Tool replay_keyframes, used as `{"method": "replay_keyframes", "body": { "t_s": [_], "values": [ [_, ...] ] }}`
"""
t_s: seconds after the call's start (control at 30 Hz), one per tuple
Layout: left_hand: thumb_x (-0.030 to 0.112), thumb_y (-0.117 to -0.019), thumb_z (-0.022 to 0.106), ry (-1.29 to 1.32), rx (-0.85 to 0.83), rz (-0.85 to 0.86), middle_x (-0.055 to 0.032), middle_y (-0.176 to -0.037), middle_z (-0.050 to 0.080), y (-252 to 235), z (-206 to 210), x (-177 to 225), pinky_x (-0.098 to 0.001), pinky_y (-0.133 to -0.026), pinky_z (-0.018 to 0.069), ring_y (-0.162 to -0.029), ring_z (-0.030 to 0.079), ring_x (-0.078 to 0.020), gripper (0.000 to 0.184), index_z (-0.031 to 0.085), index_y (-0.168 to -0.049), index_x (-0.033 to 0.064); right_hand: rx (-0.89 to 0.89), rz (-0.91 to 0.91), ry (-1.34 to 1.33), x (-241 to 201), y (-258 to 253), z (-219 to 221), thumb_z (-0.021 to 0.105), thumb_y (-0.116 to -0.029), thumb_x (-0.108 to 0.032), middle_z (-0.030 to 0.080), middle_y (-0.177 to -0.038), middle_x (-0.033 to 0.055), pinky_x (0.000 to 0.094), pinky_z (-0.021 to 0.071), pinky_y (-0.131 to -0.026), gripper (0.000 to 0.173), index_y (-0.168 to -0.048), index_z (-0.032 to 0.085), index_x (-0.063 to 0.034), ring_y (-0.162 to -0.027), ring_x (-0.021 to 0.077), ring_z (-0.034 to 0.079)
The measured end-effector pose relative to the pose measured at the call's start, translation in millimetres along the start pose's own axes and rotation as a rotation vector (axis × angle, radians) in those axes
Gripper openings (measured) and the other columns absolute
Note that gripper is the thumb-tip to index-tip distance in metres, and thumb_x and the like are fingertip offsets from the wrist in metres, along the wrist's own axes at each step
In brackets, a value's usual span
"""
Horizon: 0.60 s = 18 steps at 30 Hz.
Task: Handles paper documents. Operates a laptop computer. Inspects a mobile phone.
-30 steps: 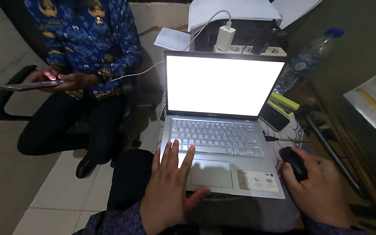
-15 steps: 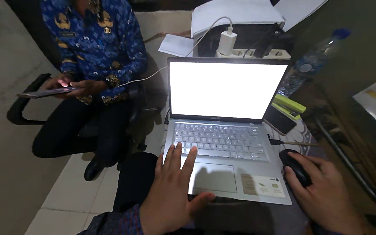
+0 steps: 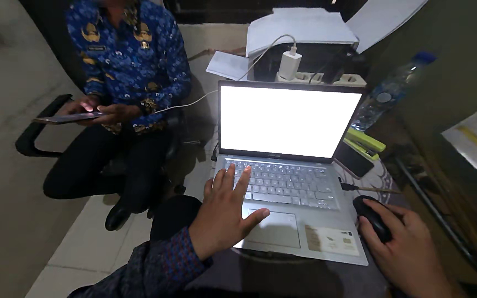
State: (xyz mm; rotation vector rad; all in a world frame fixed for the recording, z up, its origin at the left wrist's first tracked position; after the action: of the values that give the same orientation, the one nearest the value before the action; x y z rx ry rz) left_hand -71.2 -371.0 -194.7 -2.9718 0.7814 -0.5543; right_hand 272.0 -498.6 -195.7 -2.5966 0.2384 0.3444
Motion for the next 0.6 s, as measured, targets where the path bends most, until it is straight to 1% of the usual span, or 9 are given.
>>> {"method": "replay_keyframes", "body": {
  "t_s": [0.2, 0.4, 0.5, 0.6],
  "values": [
    [0.092, -0.0843, 0.030, -0.009, 0.001, 0.000, -0.0161, -0.165, 0.032, 2.4, 1.8, 0.4, -0.0665, -0.113, 0.0330, -0.150, 0.032, -0.0405, 0.104, 0.026, -0.164, 0.0252, -0.023, 0.017, 0.011, -0.3, -0.6, 0.2, 0.054, -0.0959, -0.046, 0.061, -0.124, 0.0264, 0.0594, 0.0500, -0.090, 0.048, -0.132, 0.069, -0.0173, -0.110, 0.0438, 0.060],
    [0.090, -0.0854, 0.032, -0.009, 0.036, 0.006, -0.0164, -0.164, 0.034, 5.0, 1.1, 1.3, -0.0670, -0.113, 0.0342, -0.149, 0.034, -0.0405, 0.102, 0.028, -0.163, 0.0245, -0.023, 0.019, 0.005, -3.0, -0.7, -1.3, 0.055, -0.0961, -0.043, 0.061, -0.125, 0.0266, 0.0593, 0.0501, -0.092, 0.047, -0.131, 0.070, -0.0154, -0.111, 0.0441, 0.060],
    [0.090, -0.0856, 0.033, -0.011, 0.044, 0.005, -0.0167, -0.164, 0.034, 5.6, 0.4, 1.6, -0.0665, -0.113, 0.0343, -0.149, 0.034, -0.0401, 0.101, 0.028, -0.163, 0.0250, -0.027, 0.024, 0.000, -1.6, 0.0, -1.0, 0.056, -0.0963, -0.045, 0.061, -0.125, 0.0264, 0.0587, 0.0497, -0.092, 0.047, -0.131, 0.070, -0.0164, -0.112, 0.0425, 0.060],
    [0.090, -0.0855, 0.033, -0.006, 0.053, 0.006, -0.0174, -0.163, 0.035, 5.9, -0.6, 1.6, -0.0662, -0.113, 0.0345, -0.149, 0.035, -0.0399, 0.102, 0.029, -0.163, 0.0242, -0.027, 0.018, 0.004, -2.4, -0.7, -1.2, 0.055, -0.0967, -0.045, 0.061, -0.125, 0.0274, 0.0590, 0.0497, -0.093, 0.048, -0.130, 0.070, -0.0156, -0.112, 0.0430, 0.060]
  ]
}}
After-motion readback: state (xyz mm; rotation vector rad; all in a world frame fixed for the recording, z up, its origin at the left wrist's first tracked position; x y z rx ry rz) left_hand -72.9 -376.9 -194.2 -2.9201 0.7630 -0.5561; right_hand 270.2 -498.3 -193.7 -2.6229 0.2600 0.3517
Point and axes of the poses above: each hand's wrist, its own y-axis away from the middle knuckle, its own z-axis out of the palm, x = y × z, the point moved 9 cm from there along -y, towards the middle knuckle
